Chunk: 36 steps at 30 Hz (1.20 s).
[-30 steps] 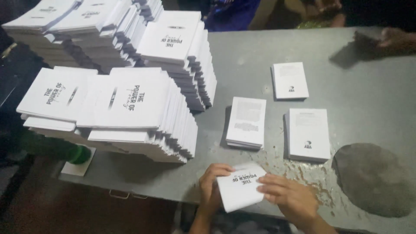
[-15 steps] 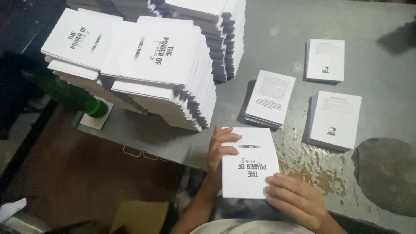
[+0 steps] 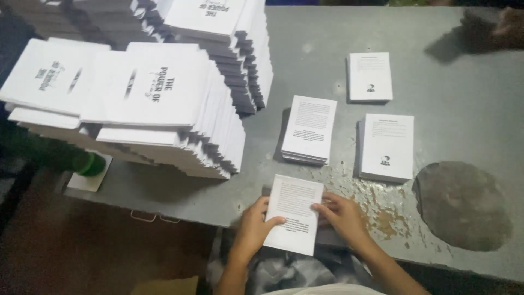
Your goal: The person repeatedly picks up small stacks of printed booklets from a table, flips them over, and places them onto a larger stack. The person handles the booklets by hand, moving them between different piles on the table.
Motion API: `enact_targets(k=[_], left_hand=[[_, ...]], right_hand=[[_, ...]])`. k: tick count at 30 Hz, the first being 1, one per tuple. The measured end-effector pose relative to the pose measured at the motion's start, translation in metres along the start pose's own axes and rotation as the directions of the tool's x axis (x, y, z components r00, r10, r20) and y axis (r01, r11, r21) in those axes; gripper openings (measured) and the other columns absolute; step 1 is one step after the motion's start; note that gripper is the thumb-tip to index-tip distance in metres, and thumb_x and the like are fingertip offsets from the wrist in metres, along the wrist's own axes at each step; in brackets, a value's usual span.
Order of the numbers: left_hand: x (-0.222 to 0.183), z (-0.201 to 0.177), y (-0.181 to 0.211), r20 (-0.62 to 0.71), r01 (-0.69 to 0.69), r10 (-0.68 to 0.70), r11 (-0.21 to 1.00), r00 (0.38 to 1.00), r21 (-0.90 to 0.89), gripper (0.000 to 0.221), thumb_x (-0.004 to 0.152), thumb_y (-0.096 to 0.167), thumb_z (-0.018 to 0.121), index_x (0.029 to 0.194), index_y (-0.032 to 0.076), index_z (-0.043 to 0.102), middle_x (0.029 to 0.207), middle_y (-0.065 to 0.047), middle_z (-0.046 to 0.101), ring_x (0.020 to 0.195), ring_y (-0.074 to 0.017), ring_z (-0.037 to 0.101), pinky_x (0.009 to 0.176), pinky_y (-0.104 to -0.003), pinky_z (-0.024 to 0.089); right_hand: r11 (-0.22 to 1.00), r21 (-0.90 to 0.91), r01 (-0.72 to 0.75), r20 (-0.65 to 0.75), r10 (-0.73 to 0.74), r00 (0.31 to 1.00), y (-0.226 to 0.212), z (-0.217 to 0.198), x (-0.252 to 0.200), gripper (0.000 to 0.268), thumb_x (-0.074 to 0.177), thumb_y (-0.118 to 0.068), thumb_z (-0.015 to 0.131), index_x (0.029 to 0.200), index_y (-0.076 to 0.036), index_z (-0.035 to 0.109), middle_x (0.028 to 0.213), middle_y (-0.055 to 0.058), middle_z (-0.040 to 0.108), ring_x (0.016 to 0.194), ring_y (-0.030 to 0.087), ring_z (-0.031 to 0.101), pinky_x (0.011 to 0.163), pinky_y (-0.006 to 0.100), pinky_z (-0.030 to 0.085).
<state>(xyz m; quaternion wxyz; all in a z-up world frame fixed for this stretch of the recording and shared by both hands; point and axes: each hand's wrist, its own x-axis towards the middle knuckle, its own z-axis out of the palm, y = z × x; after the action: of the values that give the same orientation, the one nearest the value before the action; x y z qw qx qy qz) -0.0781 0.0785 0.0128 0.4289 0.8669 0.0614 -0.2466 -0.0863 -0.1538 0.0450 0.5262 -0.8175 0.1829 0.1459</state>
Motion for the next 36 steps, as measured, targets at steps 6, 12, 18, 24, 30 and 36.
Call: enact_targets(k=[6,12,18,24,30,36], left_hand=[[0.021,0.029,-0.020,-0.154,0.000,0.007,0.999,0.988,0.046,0.043,0.079,0.027,0.085,0.114,0.011,0.064,0.115,-0.008,0.077,0.103,-0.0262,0.073,0.083,-0.039,0.055],[0.011,0.031,0.002,-0.250,0.001,0.059,0.972,0.966,0.234,0.047,0.081,0.034,0.084,0.117,0.013,0.064,0.119,-0.008,0.070,0.114,-0.0304,0.061,0.095,-0.043,0.048],[0.014,0.037,-0.007,-0.278,0.049,0.030,0.961,0.960,0.273,0.055,0.081,0.041,0.084,0.125,0.015,0.062,0.127,-0.006,0.060,0.126,-0.0300,0.050,0.101,-0.045,0.046],[0.011,0.032,-0.001,-0.285,-0.025,0.116,0.952,0.952,0.304,0.070,0.079,0.034,0.087,0.137,0.014,0.052,0.130,-0.010,0.054,0.126,-0.0342,0.048,0.100,-0.049,0.046],[0.006,0.030,0.017,-0.300,-0.051,0.136,0.960,0.944,0.274,0.086,0.076,0.025,0.091,0.148,0.015,0.044,0.142,-0.010,0.048,0.131,-0.0331,0.047,0.102,-0.048,0.048],[0.005,0.036,0.025,-0.295,-0.106,0.189,0.955,0.936,0.275,0.084,0.076,0.023,0.090,0.147,0.013,0.046,0.143,-0.009,0.046,0.133,-0.0316,0.044,0.106,-0.048,0.047]], right_hand=[[0.923,-0.359,0.135,-0.253,-0.236,0.938,-0.025,-0.098,0.034,0.030,0.096,-0.012,0.068,0.126,-0.015,0.070,0.108,0.011,0.078,0.082,0.019,0.077,0.069,0.029,0.068],[0.552,-0.824,0.127,-0.187,-0.476,0.859,-0.011,-0.200,0.163,0.089,0.066,-0.022,0.091,0.146,-0.016,0.052,0.157,0.024,0.040,0.146,0.044,0.031,0.114,0.061,0.031],[0.537,-0.842,0.045,-0.067,-0.187,0.980,-0.019,-0.205,0.188,0.074,0.068,-0.024,0.096,0.135,-0.022,0.065,0.160,0.021,0.035,0.157,0.042,0.015,0.123,0.063,0.011],[0.461,-0.876,0.145,-0.124,-0.503,0.855,0.006,-0.195,0.181,0.071,0.058,-0.017,0.095,0.123,-0.007,0.068,0.141,0.021,0.056,0.134,0.037,0.047,0.108,0.053,0.036],[0.441,-0.878,0.186,-0.266,-0.772,0.577,0.017,-0.165,0.134,0.046,0.071,-0.009,0.085,0.108,-0.001,0.059,0.140,0.029,0.058,0.125,0.043,0.058,0.091,0.051,0.052],[0.442,-0.861,0.253,-0.325,-0.859,0.396,0.028,-0.149,0.112,0.034,0.086,0.012,0.081,0.106,0.004,0.056,0.140,0.032,0.057,0.129,0.046,0.058,0.101,0.052,0.057]])
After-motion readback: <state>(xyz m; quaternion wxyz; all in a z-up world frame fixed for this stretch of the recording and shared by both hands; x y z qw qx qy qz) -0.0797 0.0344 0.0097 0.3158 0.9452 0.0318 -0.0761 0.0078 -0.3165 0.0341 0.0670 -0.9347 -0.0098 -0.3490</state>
